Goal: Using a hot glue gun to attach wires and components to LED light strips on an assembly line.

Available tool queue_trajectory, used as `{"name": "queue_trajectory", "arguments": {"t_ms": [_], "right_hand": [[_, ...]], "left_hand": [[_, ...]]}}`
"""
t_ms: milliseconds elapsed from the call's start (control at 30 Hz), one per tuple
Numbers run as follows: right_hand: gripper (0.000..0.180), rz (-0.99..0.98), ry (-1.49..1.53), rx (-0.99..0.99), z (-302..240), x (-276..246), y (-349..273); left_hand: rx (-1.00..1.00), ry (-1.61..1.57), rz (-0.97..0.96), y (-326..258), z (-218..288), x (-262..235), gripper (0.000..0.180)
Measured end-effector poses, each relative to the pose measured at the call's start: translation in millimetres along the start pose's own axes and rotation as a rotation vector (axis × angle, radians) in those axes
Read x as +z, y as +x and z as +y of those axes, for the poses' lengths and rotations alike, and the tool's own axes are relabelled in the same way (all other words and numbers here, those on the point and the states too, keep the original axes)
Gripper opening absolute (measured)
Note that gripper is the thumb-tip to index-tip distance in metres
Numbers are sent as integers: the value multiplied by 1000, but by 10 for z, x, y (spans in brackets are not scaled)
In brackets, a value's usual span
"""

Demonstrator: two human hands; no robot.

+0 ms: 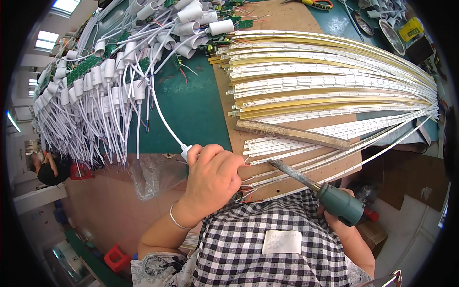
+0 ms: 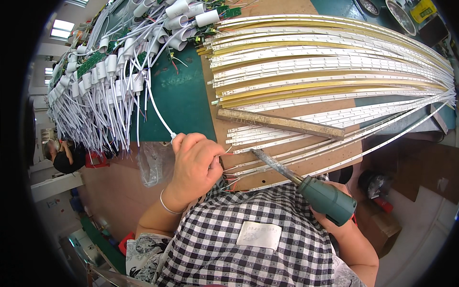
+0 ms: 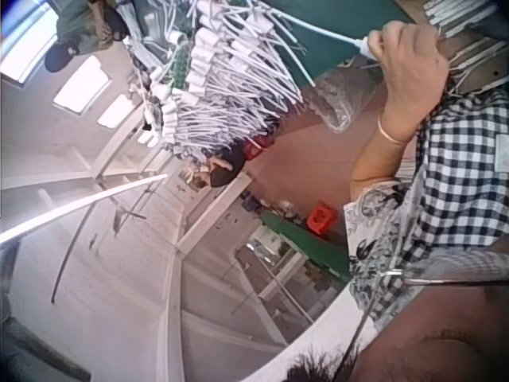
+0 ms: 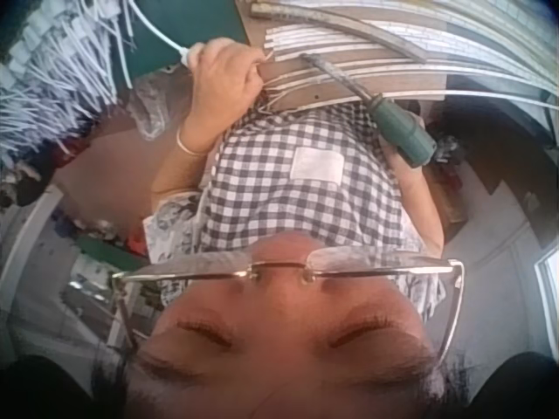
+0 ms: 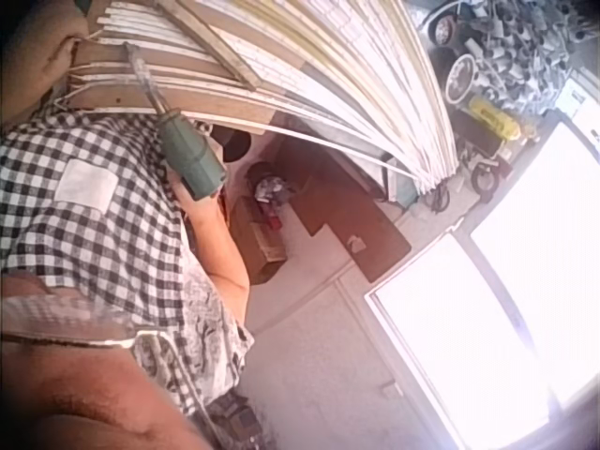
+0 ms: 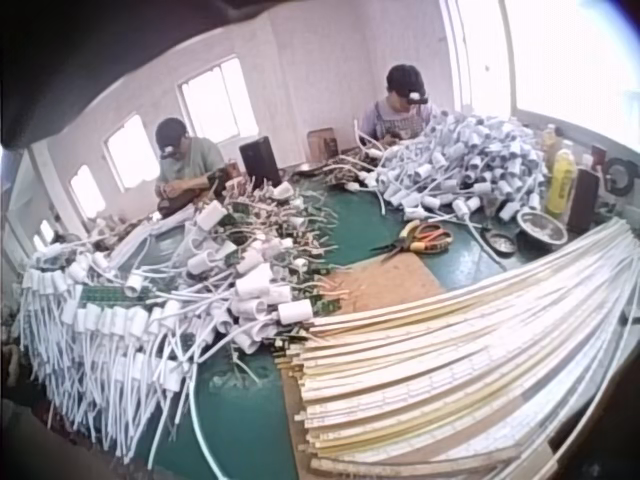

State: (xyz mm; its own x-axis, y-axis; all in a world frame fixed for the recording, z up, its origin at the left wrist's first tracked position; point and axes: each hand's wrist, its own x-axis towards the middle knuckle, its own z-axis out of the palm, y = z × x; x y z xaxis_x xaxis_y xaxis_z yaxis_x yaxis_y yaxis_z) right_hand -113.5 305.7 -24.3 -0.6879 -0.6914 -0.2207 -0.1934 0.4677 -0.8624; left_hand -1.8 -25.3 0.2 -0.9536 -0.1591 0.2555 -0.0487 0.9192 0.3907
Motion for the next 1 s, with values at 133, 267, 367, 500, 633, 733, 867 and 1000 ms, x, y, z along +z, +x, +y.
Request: {"name": "queue_trajectory", "arguments": {"t_ms": [133, 267, 367, 500, 633, 733, 867, 1000], "right_hand": [[29, 2, -33, -6, -9, 6, 11], [29, -1, -20, -6, -12, 0, 8], [29, 4, -2, 10, -35, 1, 13], [29, -2, -19, -9, -23, 5, 21], [29, -4, -34, -29, -34, -1, 37], [30, -21, -45, -40, -12, -11, 43], [30, -17, -25, -8, -31, -10, 34], [31, -10, -25, -12, -11, 6, 34]], "left_hand": [[37, -21, -8, -28, 18, -14, 29], [-29, -123, -8, -19, 44, -6, 31], [-98, -150, -36, 24, 95, -35, 30], [-209, -126, 5, -33, 120, 57, 29], [-246, -162, 19, -57, 115, 105, 32], [-237, -186, 6, -55, 119, 98, 31], [-272, -231, -47, -37, 67, 13, 29], [-146, -115, 6, -59, 71, 59, 26]]}}
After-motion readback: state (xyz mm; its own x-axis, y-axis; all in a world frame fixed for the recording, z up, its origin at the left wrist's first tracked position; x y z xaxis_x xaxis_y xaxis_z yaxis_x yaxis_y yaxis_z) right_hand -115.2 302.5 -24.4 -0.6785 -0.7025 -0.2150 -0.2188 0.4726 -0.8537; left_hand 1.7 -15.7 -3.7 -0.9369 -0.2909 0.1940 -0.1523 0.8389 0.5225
